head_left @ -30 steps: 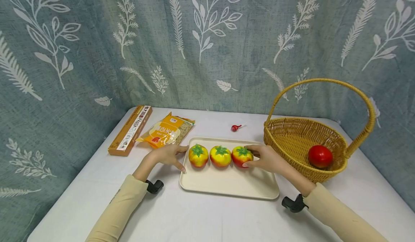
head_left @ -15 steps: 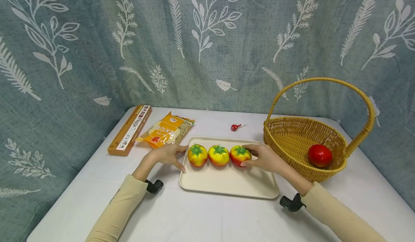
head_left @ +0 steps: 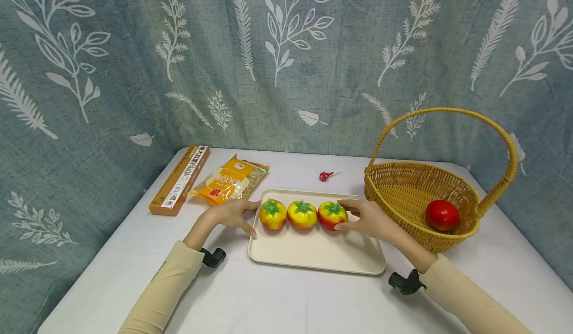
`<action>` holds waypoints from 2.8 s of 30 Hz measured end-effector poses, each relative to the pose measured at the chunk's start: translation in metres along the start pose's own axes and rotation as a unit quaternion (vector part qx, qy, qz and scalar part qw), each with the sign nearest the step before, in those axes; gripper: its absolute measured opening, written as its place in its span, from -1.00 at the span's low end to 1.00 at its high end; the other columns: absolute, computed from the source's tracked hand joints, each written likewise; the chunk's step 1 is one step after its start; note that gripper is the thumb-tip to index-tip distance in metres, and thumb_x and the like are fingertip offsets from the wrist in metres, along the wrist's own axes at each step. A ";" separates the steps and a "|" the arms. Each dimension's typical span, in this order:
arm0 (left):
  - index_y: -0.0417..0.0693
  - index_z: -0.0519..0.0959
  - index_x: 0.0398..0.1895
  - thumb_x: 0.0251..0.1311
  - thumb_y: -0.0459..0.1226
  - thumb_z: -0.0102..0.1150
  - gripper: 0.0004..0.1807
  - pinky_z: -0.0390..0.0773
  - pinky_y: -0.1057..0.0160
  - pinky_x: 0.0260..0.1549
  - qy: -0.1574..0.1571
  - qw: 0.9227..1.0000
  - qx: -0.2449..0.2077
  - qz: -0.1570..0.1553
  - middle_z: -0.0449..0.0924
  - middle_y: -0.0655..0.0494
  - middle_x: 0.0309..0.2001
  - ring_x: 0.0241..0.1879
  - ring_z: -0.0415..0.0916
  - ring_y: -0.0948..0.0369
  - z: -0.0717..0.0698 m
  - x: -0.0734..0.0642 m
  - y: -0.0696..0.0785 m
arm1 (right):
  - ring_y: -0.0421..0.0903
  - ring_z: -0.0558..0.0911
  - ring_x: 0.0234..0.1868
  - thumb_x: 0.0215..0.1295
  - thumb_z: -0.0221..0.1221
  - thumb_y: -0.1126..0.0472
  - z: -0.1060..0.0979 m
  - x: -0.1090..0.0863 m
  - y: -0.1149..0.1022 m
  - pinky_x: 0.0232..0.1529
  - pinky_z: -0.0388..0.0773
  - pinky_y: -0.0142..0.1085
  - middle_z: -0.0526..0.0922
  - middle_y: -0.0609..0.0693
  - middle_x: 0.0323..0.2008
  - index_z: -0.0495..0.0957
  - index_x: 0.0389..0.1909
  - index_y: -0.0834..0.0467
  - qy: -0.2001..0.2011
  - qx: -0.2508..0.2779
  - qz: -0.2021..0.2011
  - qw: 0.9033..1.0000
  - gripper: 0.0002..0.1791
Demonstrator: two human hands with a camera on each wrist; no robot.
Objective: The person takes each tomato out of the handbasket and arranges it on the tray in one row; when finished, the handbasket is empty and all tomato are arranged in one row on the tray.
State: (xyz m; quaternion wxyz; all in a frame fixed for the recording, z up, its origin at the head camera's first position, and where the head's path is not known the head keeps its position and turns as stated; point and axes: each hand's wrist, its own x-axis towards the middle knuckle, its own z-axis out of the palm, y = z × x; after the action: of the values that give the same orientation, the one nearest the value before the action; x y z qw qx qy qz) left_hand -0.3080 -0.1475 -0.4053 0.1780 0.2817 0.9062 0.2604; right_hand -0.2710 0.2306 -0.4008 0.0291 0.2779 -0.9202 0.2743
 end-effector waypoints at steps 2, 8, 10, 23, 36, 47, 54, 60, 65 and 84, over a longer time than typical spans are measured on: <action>-0.35 0.23 0.38 -0.16 -0.11 0.56 0.05 0.27 0.03 0.29 0.001 1.000 0.000 -0.002 0.23 -0.17 0.38 0.33 0.25 -0.07 0.000 0.000 0.000 | 0.23 0.60 0.02 0.07 0.42 0.07 -0.002 -0.001 0.000 0.00 0.59 -0.08 0.57 0.32 0.07 0.47 0.15 0.43 0.006 0.002 -0.005 1.000 -0.29; -0.34 0.23 0.39 -0.15 -0.11 0.55 0.04 0.28 0.03 0.29 0.002 1.000 0.003 -0.002 0.23 -0.16 0.39 0.33 0.25 -0.07 0.000 -0.001 0.001 | 0.22 0.58 0.07 0.08 0.41 0.06 -0.009 -0.007 -0.002 0.05 0.56 -0.08 0.55 0.31 0.11 0.46 0.18 0.40 0.018 0.017 0.002 1.000 -0.28; -0.34 0.23 0.39 -0.15 -0.11 0.55 0.04 0.28 0.03 0.28 0.002 1.000 0.004 -0.002 0.23 -0.16 0.39 0.32 0.26 -0.07 0.000 -0.001 0.001 | 0.21 0.57 0.08 0.07 0.42 0.05 -0.012 -0.010 -0.004 0.06 0.54 -0.07 0.55 0.29 0.11 0.47 0.18 0.38 0.024 0.022 0.008 0.999 -0.28; -0.34 0.23 0.39 -0.13 -0.10 0.54 0.03 0.28 0.03 0.29 0.000 1.000 0.011 0.000 0.23 -0.15 0.39 0.33 0.25 -0.05 -0.001 0.000 0.002 | 0.19 0.51 0.17 0.07 0.37 -0.13 -0.045 -0.037 -0.013 0.06 0.53 -0.04 0.49 0.22 0.21 0.42 0.28 0.26 0.074 0.043 0.061 0.994 -0.17; -0.32 0.23 0.39 -0.15 -0.12 0.55 0.04 0.30 0.03 0.27 0.000 1.000 0.005 -0.013 0.23 -0.14 0.39 0.31 0.27 -0.07 0.000 -0.002 0.003 | 0.22 0.48 0.19 0.13 0.34 -0.11 -0.066 -0.048 -0.003 0.07 0.50 0.01 0.43 0.26 0.26 0.36 0.32 0.27 0.088 0.013 0.085 0.992 -0.17; -0.31 0.24 0.39 -0.15 -0.11 0.56 0.04 0.31 0.02 0.26 -0.001 1.000 -0.001 -0.012 0.24 -0.15 0.38 0.31 0.27 -0.07 0.000 0.000 0.001 | 0.34 0.43 0.18 0.17 0.32 -0.10 -0.101 -0.068 0.005 0.05 0.45 0.19 0.40 0.31 0.27 0.32 0.36 0.25 0.105 -0.030 0.100 0.989 -0.18; -0.32 0.24 0.39 -0.16 -0.11 0.56 0.04 0.31 0.02 0.27 0.000 1.000 -0.003 -0.010 0.24 -0.16 0.38 0.31 0.27 -0.07 0.001 0.000 0.001 | 0.38 0.46 0.10 0.18 0.31 -0.10 -0.115 -0.078 0.021 -0.04 0.44 0.27 0.43 0.35 0.22 0.36 0.34 0.23 0.104 -0.058 0.115 0.986 -0.21; -0.33 0.24 0.39 -0.16 -0.11 0.56 0.04 0.31 0.02 0.27 -0.002 1.000 -0.006 -0.005 0.23 -0.17 0.38 0.31 0.27 -0.08 -0.001 -0.002 0.001 | 0.39 0.46 0.07 0.18 0.32 -0.09 -0.124 -0.083 0.032 -0.07 0.43 0.28 0.44 0.38 0.19 0.39 0.30 0.27 0.101 -0.065 0.126 0.985 -0.23; -0.32 0.24 0.39 -0.16 -0.12 0.56 0.04 0.31 0.02 0.27 -0.001 1.000 -0.007 -0.010 0.24 -0.16 0.38 0.31 0.27 -0.07 0.000 -0.001 0.002 | 0.39 0.49 0.05 0.18 0.32 -0.07 -0.131 -0.087 0.041 -0.07 0.46 0.27 0.46 0.42 0.16 0.39 0.28 0.34 0.091 -0.073 0.128 0.985 -0.23; -0.31 0.24 0.39 -0.17 -0.09 0.56 0.05 0.32 0.01 0.26 -0.001 1.000 -0.005 -0.010 0.24 -0.16 0.38 0.30 0.28 -0.10 0.000 0.000 0.002 | 0.41 0.48 0.05 0.14 0.36 -0.05 -0.143 -0.095 0.083 -0.02 0.51 0.20 0.48 0.50 0.07 0.34 0.21 0.51 0.002 -0.104 0.169 0.980 -0.15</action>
State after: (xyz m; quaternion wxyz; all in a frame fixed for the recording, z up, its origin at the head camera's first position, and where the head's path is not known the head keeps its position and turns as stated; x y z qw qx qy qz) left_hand -0.3072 -0.1462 -0.4047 0.1832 0.2716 0.9075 0.2628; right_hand -0.2486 0.4094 -0.3398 0.0131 0.1130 -0.9773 0.1785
